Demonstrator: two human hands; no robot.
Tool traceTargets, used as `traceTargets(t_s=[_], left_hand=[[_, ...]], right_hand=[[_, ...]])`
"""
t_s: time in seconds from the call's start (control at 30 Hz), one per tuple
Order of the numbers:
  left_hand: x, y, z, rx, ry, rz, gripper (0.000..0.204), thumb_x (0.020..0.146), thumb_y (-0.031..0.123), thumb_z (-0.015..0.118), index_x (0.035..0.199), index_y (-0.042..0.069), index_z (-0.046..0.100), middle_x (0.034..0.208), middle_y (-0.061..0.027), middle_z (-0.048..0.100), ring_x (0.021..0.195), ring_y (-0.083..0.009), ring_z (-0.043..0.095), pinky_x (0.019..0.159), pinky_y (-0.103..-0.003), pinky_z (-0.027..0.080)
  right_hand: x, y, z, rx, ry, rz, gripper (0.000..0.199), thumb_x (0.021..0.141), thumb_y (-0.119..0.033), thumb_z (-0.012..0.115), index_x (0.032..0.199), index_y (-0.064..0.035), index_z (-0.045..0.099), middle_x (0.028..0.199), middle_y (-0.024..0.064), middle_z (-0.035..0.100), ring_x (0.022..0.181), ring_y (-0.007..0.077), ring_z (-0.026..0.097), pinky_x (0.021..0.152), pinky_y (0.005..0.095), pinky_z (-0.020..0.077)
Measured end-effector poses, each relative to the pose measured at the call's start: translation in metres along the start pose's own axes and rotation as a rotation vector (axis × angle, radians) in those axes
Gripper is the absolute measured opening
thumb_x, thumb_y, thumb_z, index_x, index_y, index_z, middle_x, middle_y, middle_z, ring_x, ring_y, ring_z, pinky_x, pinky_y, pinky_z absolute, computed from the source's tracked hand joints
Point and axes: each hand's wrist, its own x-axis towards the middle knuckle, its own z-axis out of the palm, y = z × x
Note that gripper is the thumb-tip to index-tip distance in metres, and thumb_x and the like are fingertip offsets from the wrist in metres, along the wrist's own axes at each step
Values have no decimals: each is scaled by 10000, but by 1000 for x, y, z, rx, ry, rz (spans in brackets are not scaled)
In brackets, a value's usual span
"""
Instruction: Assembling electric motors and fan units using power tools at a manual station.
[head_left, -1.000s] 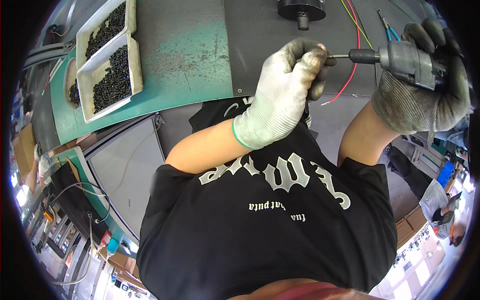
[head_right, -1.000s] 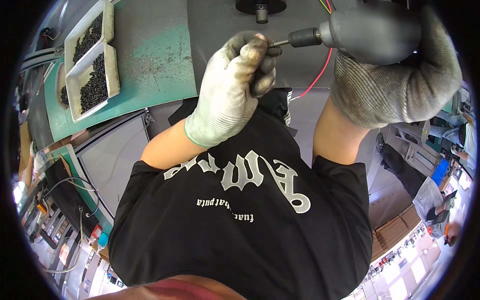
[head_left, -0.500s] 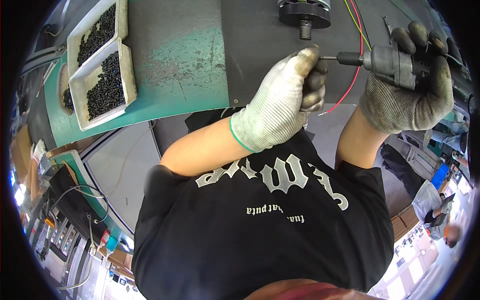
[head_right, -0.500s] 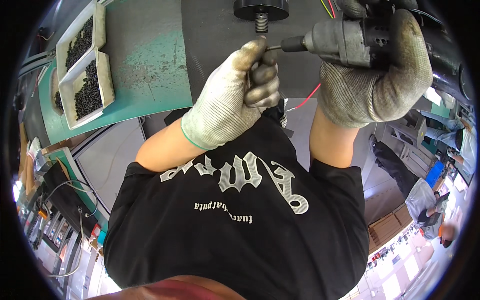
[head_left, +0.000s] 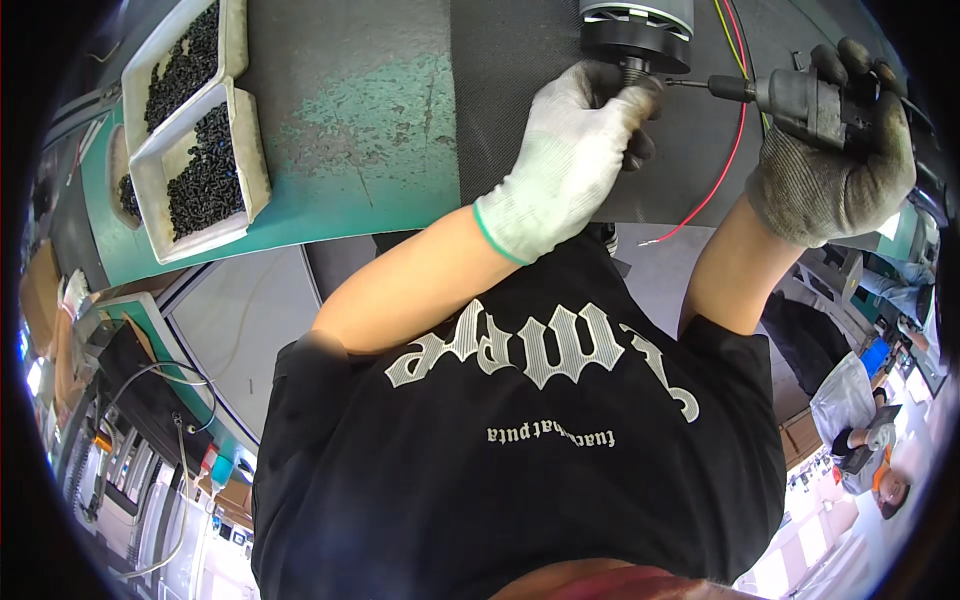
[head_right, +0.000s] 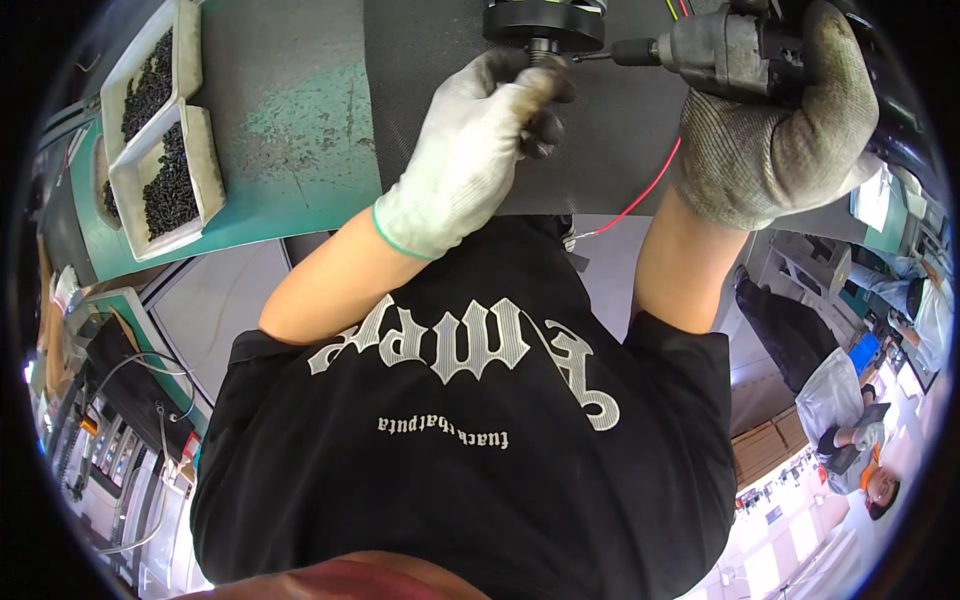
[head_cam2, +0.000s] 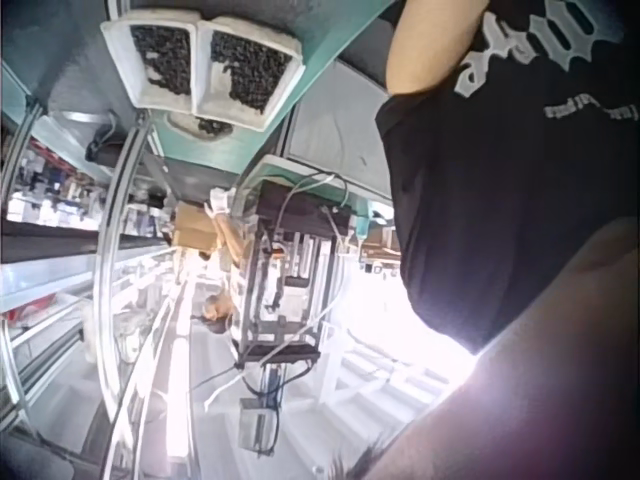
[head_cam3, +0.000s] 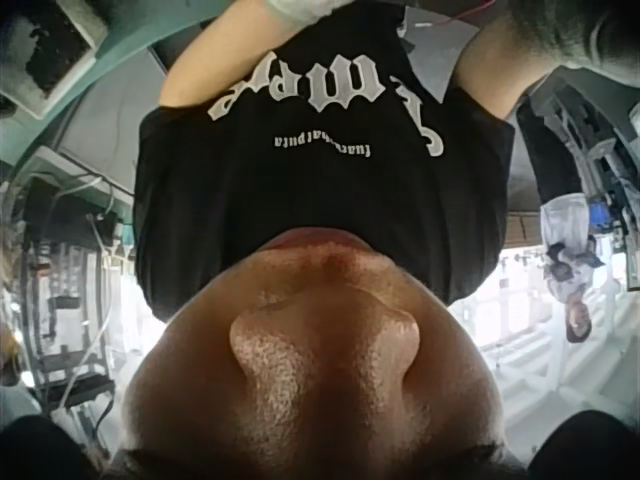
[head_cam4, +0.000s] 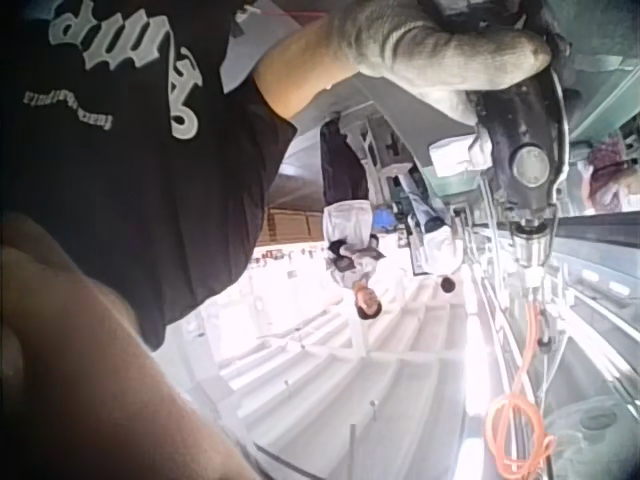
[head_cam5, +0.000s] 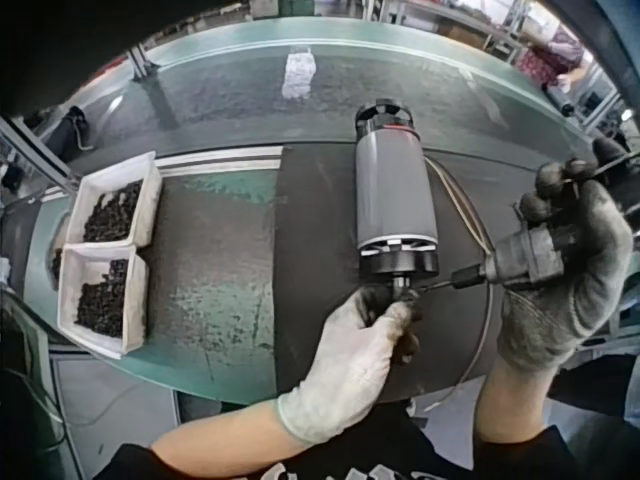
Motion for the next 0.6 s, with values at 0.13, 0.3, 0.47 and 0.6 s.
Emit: traceTargets(t_s=[0.13, 0.3, 0.47, 0.6], left_hand=[[7, -2, -10, -228, -90, -22, 225, 998, 173, 566, 1139, 0, 592, 1022, -96, 666, 798, -124, 620, 712, -252, 508], [9, -5, -10, -181, -83, -29, 225, 984, 120, 576, 1160, -21, 568, 1044, -114, 666, 843, -146, 649, 750, -254, 528], [6, 2, -2, -83, 45, -11, 248, 969, 65, 584, 1189, -40, 538, 1046, -125, 668, 864, -165, 664, 775, -268, 544], [6, 0, -4, -106, 20, -9, 285, 956, 38, 597, 1209, -61, 509, 1050, -133, 666, 870, -177, 672, 790, -276, 554]], right_hand=[[1, 5, -2, -15, 15, 29, 260, 911, -127, 515, 1078, 50, 608, 1071, 205, 603, 917, 300, 598, 727, 413, 549], [3, 13, 6, -36, 11, 67, 272, 920, -134, 512, 1089, 54, 612, 1078, 212, 609, 921, 309, 606, 727, 421, 558], [2, 14, 8, -47, -1, 91, 284, 929, -141, 508, 1100, 58, 617, 1085, 220, 614, 924, 317, 614, 727, 429, 567], [-1, 21, 18, -51, -15, 111, 294, 936, -147, 505, 1109, 61, 620, 1091, 225, 618, 927, 324, 621, 727, 435, 575]])
